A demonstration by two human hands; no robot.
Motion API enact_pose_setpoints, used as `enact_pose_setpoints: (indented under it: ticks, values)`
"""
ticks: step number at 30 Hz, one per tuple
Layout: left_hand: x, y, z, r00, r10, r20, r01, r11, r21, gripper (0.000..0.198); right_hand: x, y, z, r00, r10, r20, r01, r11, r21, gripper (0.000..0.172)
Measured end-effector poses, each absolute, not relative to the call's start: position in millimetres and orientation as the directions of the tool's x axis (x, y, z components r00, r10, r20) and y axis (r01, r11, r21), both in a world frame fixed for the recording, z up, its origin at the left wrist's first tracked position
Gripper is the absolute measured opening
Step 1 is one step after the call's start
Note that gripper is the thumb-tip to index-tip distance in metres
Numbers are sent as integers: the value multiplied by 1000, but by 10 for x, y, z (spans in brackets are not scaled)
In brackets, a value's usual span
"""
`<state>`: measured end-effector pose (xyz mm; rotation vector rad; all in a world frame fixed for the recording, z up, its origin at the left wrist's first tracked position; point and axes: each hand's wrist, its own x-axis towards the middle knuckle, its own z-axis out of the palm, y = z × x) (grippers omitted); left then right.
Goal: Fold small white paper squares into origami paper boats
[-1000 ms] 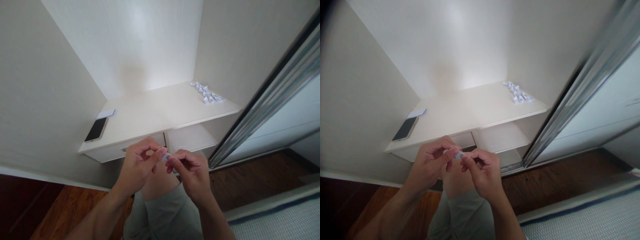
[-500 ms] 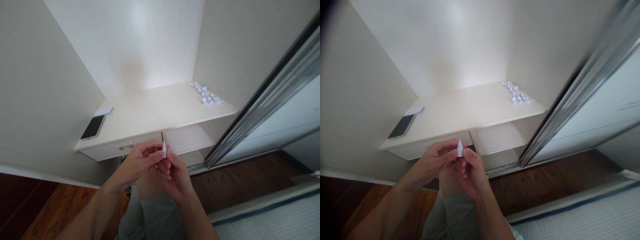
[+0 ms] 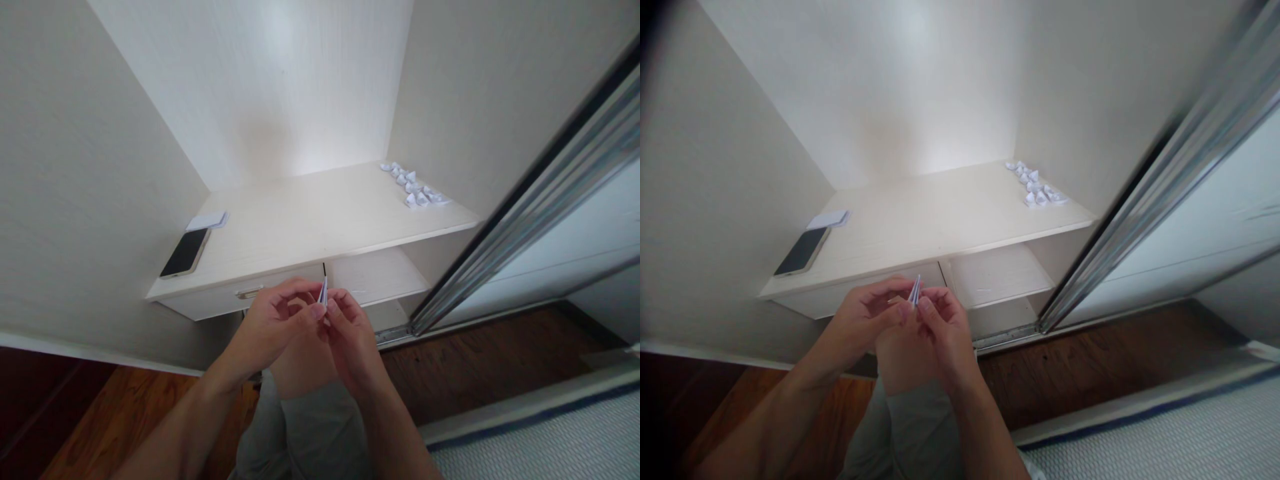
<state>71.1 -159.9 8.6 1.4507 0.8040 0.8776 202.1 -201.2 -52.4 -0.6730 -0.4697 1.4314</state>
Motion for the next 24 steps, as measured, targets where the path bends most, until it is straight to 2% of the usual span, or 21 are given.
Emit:
enact_pose_setpoints:
  ticks: [3,6,9,12,16,24]
  values:
    - [682,-1590,137,551,828,105,-9,-120,993,21,2128,-2016,-506,181,983,-14,-649,109,-753,34]
    - [638,-1583,156,642,761,92,29,-144,989,22,2232,-2043,-477,144,987,71,-572,141,-808,28]
    - [605,-1585,148,664,747,39,38,-86,996,23,2287,-2063,-457,87,987,135,-551,161,-819,19]
    - [596,-1588,129,623,782,2,26,-23,999,24,2293,-2068,-452,79,988,131,-577,153,-802,17]
    - [603,-1590,81,552,833,-15,2,16,1000,23,2265,-2067,-457,101,992,78,-583,123,-803,24]
    - [708,-1669,-21,274,960,-57,-174,108,979,29,2135,-2042,-468,216,976,23,-616,154,-772,27]
